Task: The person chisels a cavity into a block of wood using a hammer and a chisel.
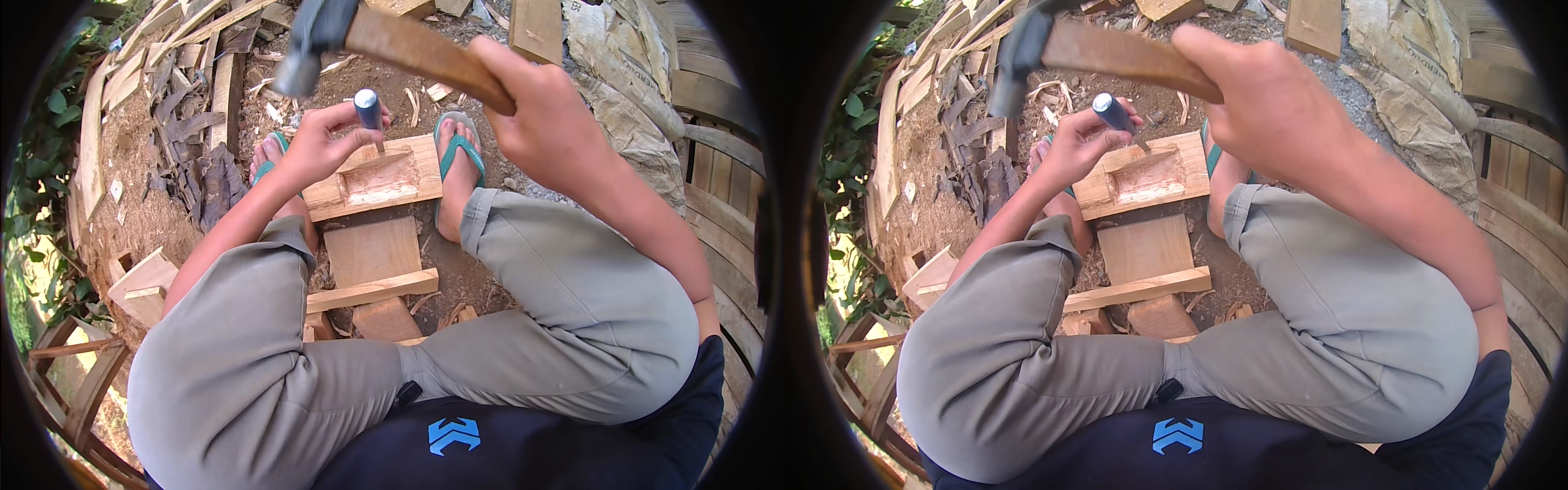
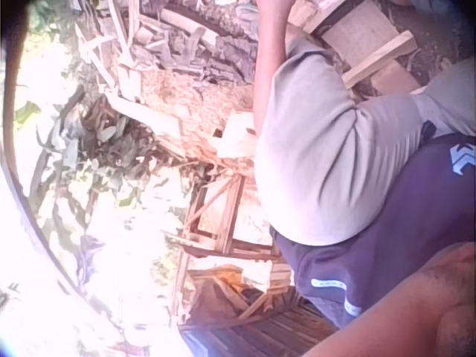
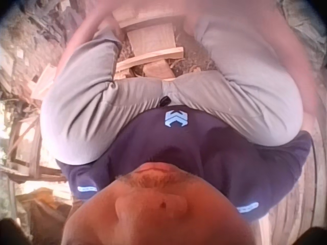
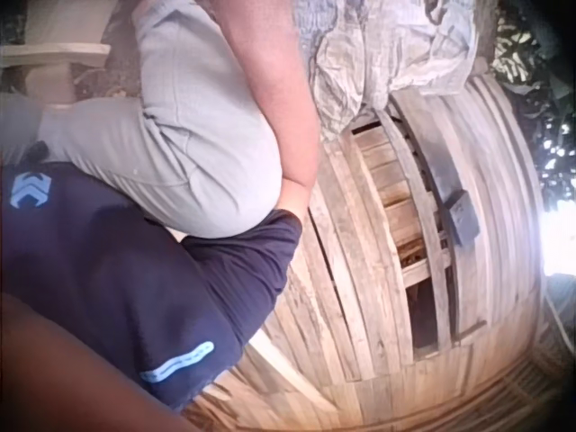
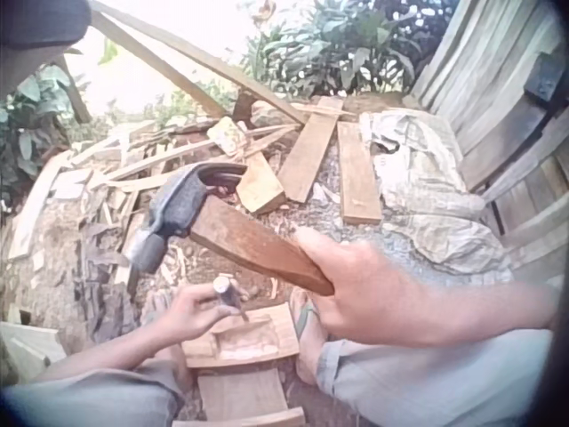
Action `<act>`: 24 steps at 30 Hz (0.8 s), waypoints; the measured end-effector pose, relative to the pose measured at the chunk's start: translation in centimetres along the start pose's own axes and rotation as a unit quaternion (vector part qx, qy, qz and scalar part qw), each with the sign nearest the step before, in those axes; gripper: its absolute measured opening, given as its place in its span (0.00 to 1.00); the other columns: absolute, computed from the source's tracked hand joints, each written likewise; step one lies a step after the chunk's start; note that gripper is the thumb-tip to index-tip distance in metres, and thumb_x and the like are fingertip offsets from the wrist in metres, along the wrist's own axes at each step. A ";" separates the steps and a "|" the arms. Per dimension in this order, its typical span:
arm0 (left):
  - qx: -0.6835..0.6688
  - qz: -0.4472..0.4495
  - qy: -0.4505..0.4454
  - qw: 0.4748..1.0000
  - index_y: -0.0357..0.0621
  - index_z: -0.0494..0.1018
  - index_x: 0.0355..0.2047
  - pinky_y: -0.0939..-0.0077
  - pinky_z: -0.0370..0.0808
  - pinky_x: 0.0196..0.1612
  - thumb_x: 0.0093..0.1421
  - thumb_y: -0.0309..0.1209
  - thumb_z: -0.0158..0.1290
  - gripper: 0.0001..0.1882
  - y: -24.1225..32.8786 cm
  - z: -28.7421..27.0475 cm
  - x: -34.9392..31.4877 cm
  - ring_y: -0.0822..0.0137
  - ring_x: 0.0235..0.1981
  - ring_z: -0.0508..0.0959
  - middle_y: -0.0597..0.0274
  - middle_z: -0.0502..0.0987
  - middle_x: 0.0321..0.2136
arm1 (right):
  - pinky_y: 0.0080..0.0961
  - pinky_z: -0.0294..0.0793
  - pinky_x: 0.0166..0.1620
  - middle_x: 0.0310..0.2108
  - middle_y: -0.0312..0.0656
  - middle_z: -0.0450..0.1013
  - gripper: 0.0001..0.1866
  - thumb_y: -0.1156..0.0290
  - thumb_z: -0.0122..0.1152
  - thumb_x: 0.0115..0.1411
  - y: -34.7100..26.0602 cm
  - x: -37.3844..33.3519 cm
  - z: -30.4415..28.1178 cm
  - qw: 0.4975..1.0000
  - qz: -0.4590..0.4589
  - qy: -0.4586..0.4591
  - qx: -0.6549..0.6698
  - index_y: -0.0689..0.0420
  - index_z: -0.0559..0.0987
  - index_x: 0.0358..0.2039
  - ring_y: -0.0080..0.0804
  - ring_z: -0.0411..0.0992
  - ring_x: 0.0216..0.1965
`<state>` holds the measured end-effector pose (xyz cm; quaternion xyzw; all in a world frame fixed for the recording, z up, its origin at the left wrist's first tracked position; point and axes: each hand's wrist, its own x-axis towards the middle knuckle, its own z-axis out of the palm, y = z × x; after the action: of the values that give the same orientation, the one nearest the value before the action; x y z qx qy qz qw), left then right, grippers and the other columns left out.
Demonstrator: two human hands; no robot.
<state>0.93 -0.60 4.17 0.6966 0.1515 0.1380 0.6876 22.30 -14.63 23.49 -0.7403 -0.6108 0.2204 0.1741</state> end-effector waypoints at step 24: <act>-0.071 -0.057 -0.038 0.995 0.35 0.73 0.52 0.71 0.78 0.54 0.67 0.27 0.60 0.15 0.6 -0.6 -0.3 0.71 0.48 0.81 0.60 0.82 0.45 | 0.29 0.84 0.47 0.45 0.44 0.79 0.34 0.64 0.80 0.51 1.9 7.0 6.2 0.974 0.032 -0.088 0.205 0.63 0.74 0.55 0.33 0.81 0.46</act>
<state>0.44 -0.13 4.74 0.6411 0.1546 0.0823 0.7472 21.66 -8.20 16.49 -0.6859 -0.5412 0.4108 0.2604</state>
